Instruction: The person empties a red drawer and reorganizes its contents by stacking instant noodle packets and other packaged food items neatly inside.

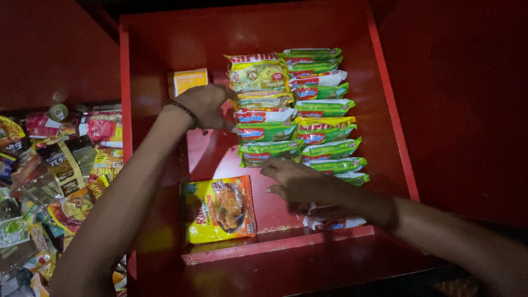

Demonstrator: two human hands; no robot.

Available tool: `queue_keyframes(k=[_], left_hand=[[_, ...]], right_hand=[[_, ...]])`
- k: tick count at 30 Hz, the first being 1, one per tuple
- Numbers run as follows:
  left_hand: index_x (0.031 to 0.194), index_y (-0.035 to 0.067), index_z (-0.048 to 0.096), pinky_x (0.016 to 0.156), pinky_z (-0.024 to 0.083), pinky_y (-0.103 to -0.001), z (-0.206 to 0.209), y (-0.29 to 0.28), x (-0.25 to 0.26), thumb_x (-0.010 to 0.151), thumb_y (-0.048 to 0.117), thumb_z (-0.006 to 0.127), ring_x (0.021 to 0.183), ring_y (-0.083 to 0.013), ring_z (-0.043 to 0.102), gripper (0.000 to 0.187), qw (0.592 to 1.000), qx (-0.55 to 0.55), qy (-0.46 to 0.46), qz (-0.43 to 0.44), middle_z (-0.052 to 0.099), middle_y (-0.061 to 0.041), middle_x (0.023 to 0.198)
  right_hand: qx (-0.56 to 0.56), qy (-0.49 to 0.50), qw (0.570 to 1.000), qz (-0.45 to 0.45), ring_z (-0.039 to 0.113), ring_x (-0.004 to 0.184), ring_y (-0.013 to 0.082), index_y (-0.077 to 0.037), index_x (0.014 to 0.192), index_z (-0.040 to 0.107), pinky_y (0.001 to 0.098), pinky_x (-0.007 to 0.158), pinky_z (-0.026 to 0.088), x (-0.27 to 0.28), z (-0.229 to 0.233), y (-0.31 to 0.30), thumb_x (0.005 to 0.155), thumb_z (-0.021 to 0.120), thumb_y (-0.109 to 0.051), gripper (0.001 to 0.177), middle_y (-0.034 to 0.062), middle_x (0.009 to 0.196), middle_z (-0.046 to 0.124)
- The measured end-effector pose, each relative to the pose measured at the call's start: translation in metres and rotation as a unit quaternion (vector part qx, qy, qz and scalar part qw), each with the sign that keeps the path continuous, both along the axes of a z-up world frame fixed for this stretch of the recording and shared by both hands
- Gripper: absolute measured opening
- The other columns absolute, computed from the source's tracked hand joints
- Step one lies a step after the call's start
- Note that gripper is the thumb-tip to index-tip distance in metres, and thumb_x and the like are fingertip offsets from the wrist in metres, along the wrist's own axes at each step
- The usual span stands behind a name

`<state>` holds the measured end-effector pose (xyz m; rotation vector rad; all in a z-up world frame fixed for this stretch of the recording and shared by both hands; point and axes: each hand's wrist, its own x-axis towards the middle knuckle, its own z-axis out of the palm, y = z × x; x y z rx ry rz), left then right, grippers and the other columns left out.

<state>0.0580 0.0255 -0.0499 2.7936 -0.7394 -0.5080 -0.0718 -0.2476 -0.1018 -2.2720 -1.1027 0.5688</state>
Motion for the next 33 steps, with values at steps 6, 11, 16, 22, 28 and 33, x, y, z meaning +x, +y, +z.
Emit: queue_keyframes(k=[6,11,16,22,28,33], left_hand=[[0.125,0.013,0.067,0.094,0.054,-0.048,-0.015,-0.001,0.001,0.071,0.042,0.085,0.111,-0.0358,0.067,0.064,0.999,0.008,0.005,-0.031,0.070,-0.018,0.119],[0.119,0.008,0.065,0.091,0.055,-0.050,-0.016,-0.005,0.000,0.079,0.043,0.080,0.109,-0.0379,0.067,0.055,0.999,0.023,0.013,-0.021,0.070,-0.020,0.115],[0.135,0.010,0.053,0.085,0.056,-0.053,-0.015,-0.014,-0.003,0.082,0.050,0.076,0.103,-0.0403,0.069,0.070,0.998,0.055,-0.013,0.008,0.071,-0.021,0.108],[0.129,0.013,0.058,0.082,0.056,-0.055,-0.027,-0.020,-0.003,0.087,0.051,0.071,0.103,-0.0381,0.070,0.059,0.995,0.098,-0.026,-0.001,0.072,-0.019,0.109],[0.123,0.011,0.062,0.087,0.054,-0.052,-0.031,-0.028,-0.005,0.091,0.050,0.069,0.104,-0.0349,0.069,0.051,0.992,0.094,-0.083,-0.002,0.072,-0.017,0.109],[0.126,0.018,0.064,0.094,0.050,-0.048,-0.050,-0.065,-0.013,0.077,0.028,0.071,0.118,-0.0328,0.058,0.050,0.969,-0.035,-0.223,-0.099,0.061,-0.014,0.129]], right_hand=[[-0.041,0.001,0.999,0.011,0.055,0.123,0.0403,-0.001,0.129,0.058,0.0488,0.102,0.045,0.000,-0.002,0.001,0.092,0.071,-0.022,0.045,0.0196,0.132,0.055],[-0.049,-0.006,0.999,0.019,0.054,0.125,0.0398,0.000,0.129,0.057,0.0484,0.104,0.045,0.000,-0.003,0.003,0.090,0.070,-0.022,0.047,0.0201,0.132,0.055],[-0.069,0.010,0.998,0.010,0.052,0.128,0.0390,-0.001,0.130,0.057,0.0495,0.105,0.044,0.000,-0.003,0.003,0.092,0.066,-0.024,0.046,0.0185,0.137,0.053],[-0.082,0.014,0.996,0.019,0.048,0.131,0.0393,-0.001,0.131,0.057,0.0503,0.107,0.041,0.004,-0.003,0.005,0.094,0.064,-0.025,0.045,0.0181,0.143,0.049],[-0.074,0.030,0.997,0.006,0.051,0.129,0.0364,-0.002,0.132,0.057,0.0475,0.106,0.044,0.001,0.003,0.003,0.093,0.066,-0.027,0.047,0.0155,0.137,0.053],[-0.058,0.021,0.998,0.003,0.054,0.126,0.0387,-0.003,0.131,0.058,0.0490,0.101,0.046,0.003,0.007,0.003,0.093,0.066,-0.026,0.046,0.0165,0.137,0.053]])
